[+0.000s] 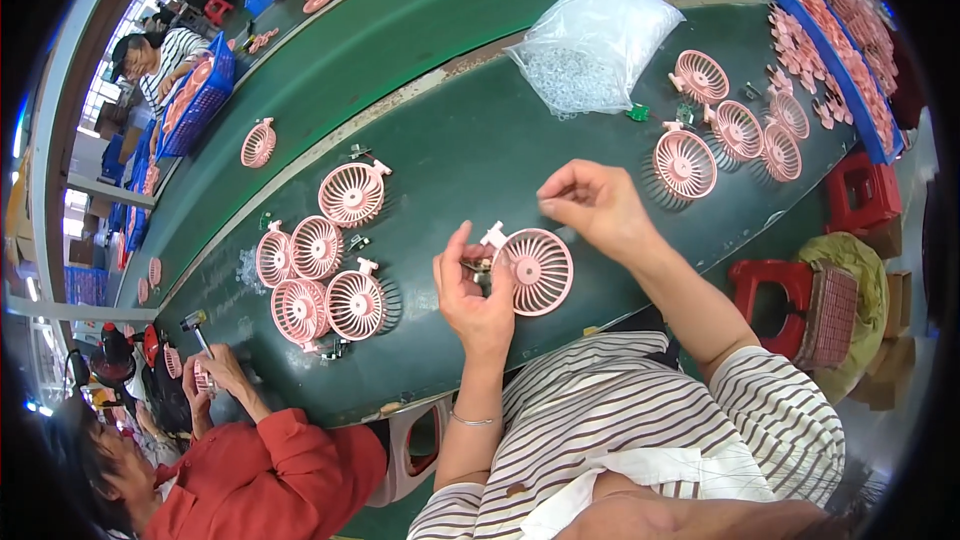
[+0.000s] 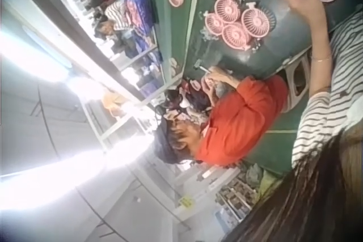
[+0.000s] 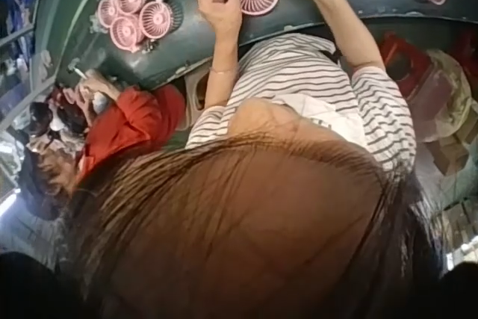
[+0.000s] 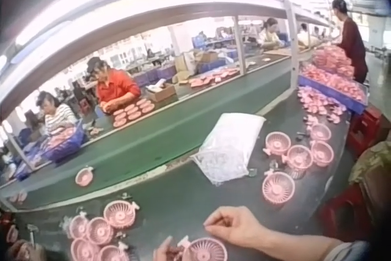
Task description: The person assembles portable fans by hand along a conveyor belt, fitting circuit boards and plastic components into the fan casings and placing the assembled pieces onto the table.
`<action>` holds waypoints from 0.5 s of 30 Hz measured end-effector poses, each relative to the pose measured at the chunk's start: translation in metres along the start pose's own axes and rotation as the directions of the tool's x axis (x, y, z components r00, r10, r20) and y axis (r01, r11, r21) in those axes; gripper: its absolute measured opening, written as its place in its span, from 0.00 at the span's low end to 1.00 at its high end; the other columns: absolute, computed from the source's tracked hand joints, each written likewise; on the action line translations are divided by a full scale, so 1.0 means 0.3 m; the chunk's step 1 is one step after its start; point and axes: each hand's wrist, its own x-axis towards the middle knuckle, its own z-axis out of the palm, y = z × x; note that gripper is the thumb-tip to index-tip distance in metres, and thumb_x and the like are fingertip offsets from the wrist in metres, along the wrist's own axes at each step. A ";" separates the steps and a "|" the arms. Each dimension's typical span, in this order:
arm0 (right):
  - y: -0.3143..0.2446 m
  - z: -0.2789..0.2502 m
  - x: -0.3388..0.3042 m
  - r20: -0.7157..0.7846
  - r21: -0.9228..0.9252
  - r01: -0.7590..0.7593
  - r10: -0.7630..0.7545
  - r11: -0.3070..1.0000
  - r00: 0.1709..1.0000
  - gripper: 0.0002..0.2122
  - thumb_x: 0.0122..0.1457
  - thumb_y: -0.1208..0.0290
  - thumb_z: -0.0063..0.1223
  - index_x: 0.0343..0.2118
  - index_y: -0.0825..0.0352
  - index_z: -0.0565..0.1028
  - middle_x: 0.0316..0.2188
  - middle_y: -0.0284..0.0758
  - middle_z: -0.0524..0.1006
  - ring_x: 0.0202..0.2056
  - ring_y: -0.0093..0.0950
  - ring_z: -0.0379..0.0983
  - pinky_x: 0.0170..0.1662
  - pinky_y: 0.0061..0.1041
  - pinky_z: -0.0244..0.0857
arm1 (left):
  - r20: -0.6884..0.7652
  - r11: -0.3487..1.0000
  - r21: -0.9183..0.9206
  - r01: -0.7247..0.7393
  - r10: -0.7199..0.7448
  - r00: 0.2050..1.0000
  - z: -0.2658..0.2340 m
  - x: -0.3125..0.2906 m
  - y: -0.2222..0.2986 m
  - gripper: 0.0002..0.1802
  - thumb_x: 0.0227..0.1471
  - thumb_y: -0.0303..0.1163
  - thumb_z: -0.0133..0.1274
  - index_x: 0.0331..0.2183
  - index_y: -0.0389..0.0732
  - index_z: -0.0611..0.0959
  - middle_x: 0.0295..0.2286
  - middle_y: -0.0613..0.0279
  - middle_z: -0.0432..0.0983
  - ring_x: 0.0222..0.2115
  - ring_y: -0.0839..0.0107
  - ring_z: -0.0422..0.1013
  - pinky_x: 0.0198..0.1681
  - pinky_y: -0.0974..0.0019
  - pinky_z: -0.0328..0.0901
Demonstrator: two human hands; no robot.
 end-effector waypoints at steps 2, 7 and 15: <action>-0.005 0.034 -0.021 0.026 0.023 -0.025 0.024 0.999 0.999 0.06 0.49 0.80 0.57 0.30 0.71 0.75 0.27 0.30 0.76 0.29 0.15 0.71 0.35 0.16 0.66 | 0.007 1.000 -0.017 -0.004 0.004 1.000 0.004 -0.021 -0.002 0.24 0.42 0.15 0.55 0.45 0.33 0.75 0.41 0.55 0.65 0.34 0.73 0.70 0.39 0.72 0.67; 0.059 0.065 -0.044 0.044 0.048 -0.079 0.076 0.996 0.996 0.05 0.50 0.81 0.56 0.31 0.72 0.74 0.27 0.31 0.76 0.29 0.16 0.72 0.35 0.16 0.67 | 0.090 0.987 0.139 -0.078 0.066 0.994 0.019 -0.053 0.012 0.21 0.42 0.17 0.56 0.44 0.34 0.77 0.41 0.53 0.71 0.34 0.72 0.71 0.38 0.70 0.67; 0.068 0.057 -0.064 0.086 0.223 -0.197 0.182 0.955 0.980 0.06 0.51 0.83 0.53 0.33 0.75 0.75 0.27 0.36 0.78 0.29 0.19 0.75 0.33 0.17 0.69 | 0.081 0.993 0.115 -0.003 -0.007 0.997 0.016 -0.055 -0.025 0.19 0.41 0.18 0.57 0.39 0.36 0.80 0.36 0.55 0.73 0.29 0.72 0.72 0.36 0.70 0.68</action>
